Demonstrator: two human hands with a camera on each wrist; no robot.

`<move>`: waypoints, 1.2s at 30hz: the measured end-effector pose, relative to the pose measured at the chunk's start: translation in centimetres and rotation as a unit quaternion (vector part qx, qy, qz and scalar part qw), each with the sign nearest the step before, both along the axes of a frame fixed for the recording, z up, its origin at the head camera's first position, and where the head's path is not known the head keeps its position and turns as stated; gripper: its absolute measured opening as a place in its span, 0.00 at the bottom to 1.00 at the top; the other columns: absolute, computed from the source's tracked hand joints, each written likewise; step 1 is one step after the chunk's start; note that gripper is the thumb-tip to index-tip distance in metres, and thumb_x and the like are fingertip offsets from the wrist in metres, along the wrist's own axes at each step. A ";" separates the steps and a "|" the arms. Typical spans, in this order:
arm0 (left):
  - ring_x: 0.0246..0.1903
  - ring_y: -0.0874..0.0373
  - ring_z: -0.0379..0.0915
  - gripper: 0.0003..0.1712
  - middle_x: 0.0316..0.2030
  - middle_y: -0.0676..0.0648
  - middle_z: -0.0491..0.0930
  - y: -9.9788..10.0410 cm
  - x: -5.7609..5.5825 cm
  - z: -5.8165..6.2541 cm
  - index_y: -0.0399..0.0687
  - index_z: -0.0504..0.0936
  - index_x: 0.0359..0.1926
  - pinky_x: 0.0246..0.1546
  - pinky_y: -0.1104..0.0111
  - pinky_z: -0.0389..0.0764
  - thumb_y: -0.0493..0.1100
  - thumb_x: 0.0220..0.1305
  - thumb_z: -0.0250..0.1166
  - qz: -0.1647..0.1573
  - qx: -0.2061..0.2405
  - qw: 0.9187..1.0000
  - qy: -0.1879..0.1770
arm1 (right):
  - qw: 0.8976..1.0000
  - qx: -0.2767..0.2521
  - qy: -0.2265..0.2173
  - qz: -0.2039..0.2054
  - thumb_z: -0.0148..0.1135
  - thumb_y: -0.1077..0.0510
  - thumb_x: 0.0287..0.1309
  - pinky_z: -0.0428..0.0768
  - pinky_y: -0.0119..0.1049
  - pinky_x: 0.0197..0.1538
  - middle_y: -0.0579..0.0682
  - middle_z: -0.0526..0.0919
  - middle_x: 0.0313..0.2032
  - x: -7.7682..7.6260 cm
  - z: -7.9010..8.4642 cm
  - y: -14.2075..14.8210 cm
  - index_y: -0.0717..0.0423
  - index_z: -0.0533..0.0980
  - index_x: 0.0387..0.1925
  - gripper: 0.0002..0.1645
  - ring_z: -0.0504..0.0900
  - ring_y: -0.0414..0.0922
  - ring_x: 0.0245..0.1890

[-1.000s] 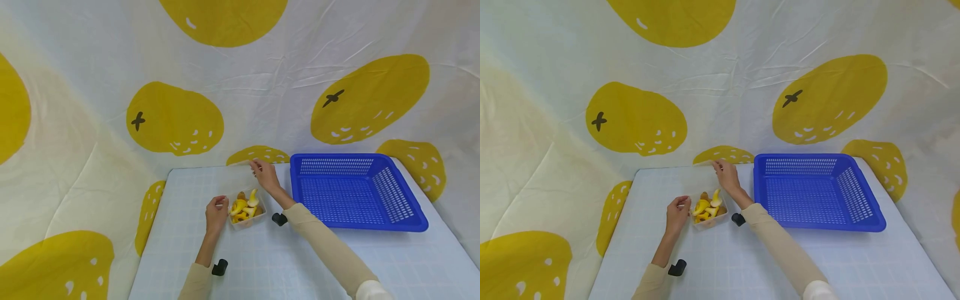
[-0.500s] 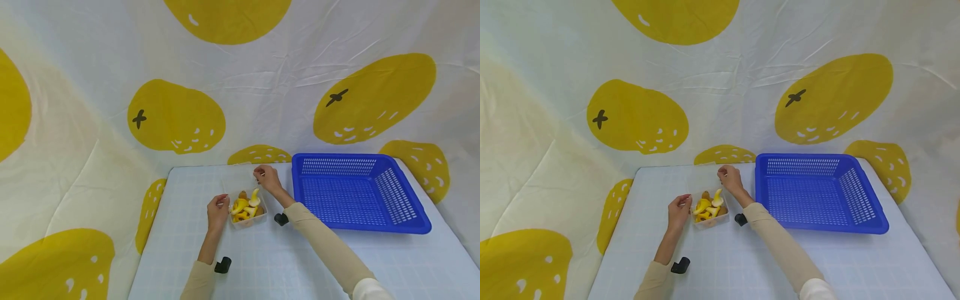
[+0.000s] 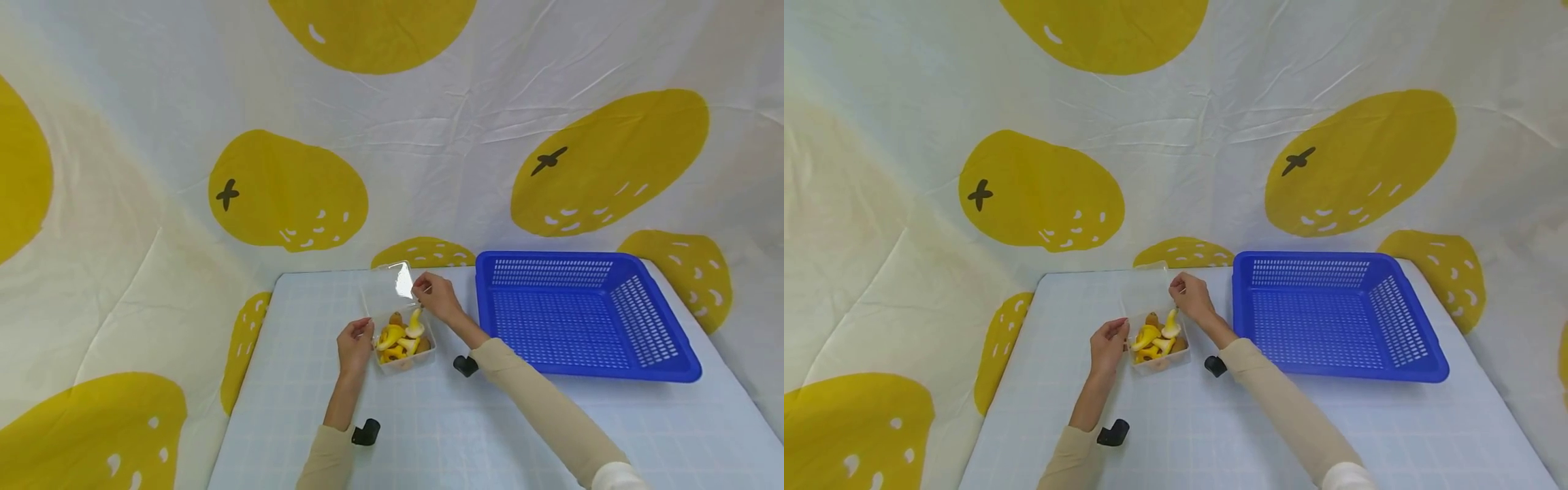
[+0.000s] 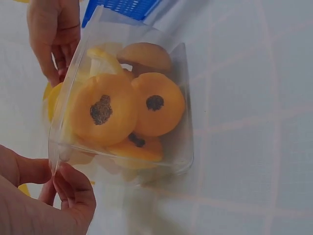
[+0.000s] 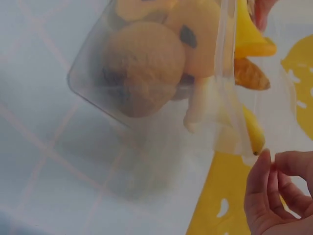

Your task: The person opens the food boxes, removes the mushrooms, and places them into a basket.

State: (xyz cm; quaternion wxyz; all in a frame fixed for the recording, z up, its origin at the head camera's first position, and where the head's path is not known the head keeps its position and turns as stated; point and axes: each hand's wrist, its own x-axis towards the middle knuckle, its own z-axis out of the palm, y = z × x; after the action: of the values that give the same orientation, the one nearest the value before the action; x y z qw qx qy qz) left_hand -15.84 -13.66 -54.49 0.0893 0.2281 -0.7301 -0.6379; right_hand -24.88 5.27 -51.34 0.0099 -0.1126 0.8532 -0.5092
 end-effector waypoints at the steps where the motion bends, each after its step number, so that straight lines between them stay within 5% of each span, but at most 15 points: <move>1: 0.27 0.59 0.69 0.11 0.38 0.40 0.82 0.0 0.0 0.0 0.31 0.84 0.49 0.23 0.77 0.73 0.36 0.71 0.65 0.001 0.003 1.000 0.000 | 1.000 0.005 0.002 0.007 0.66 0.64 0.67 0.84 0.37 0.35 0.55 0.85 0.35 0.2 0.1 0.0 0.63 0.80 0.40 0.04 0.83 0.49 0.31; 15: 0.28 0.57 0.70 0.13 0.42 0.37 0.82 0.1 0.1 0.3 0.30 0.83 0.51 0.24 0.77 0.73 0.37 0.73 0.64 -0.005 0.007 1.000 -0.007 | 0.978 0.017 0.076 0.192 0.64 0.68 0.66 0.84 0.45 0.52 0.56 0.85 0.43 3.2 0.6 -0.6 0.66 0.80 0.47 0.09 0.84 0.50 0.44; 23: 0.32 0.52 0.72 0.14 0.46 0.37 0.81 -0.2 0.3 0.3 0.32 0.82 0.53 0.26 0.77 0.75 0.38 0.74 0.63 -0.012 0.007 1.000 -0.015 | 0.938 0.082 0.104 0.320 0.65 0.67 0.66 0.78 0.47 0.61 0.58 0.84 0.52 4.3 0.4 -1.0 0.66 0.80 0.53 0.15 0.80 0.53 0.52; 30: 0.30 0.54 0.71 0.14 0.45 0.37 0.81 -0.3 0.4 0.3 0.32 0.81 0.54 0.26 0.76 0.75 0.38 0.74 0.63 -0.018 0.011 1.000 -0.011 | 0.915 0.173 0.128 0.342 0.68 0.68 0.64 0.77 0.39 0.62 0.57 0.79 0.55 5.0 0.6 -1.4 0.61 0.83 0.53 0.16 0.76 0.52 0.55; 36: 0.27 0.59 0.70 0.15 0.45 0.36 0.81 -0.2 0.4 0.2 0.30 0.81 0.53 0.24 0.78 0.74 0.38 0.73 0.63 -0.022 0.012 1.000 0.001 | 0.898 0.202 0.196 0.338 0.70 0.69 0.61 0.79 0.34 0.59 0.57 0.77 0.53 5.3 0.6 -1.4 0.62 0.82 0.49 0.14 0.76 0.50 0.52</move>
State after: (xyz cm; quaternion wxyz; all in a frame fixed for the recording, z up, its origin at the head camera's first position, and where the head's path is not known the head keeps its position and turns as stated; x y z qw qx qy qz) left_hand -15.43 -13.89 -54.31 0.0736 0.2121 -0.7273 -0.6485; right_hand -19.55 3.90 -50.76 0.0363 -0.4870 0.8330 -0.2600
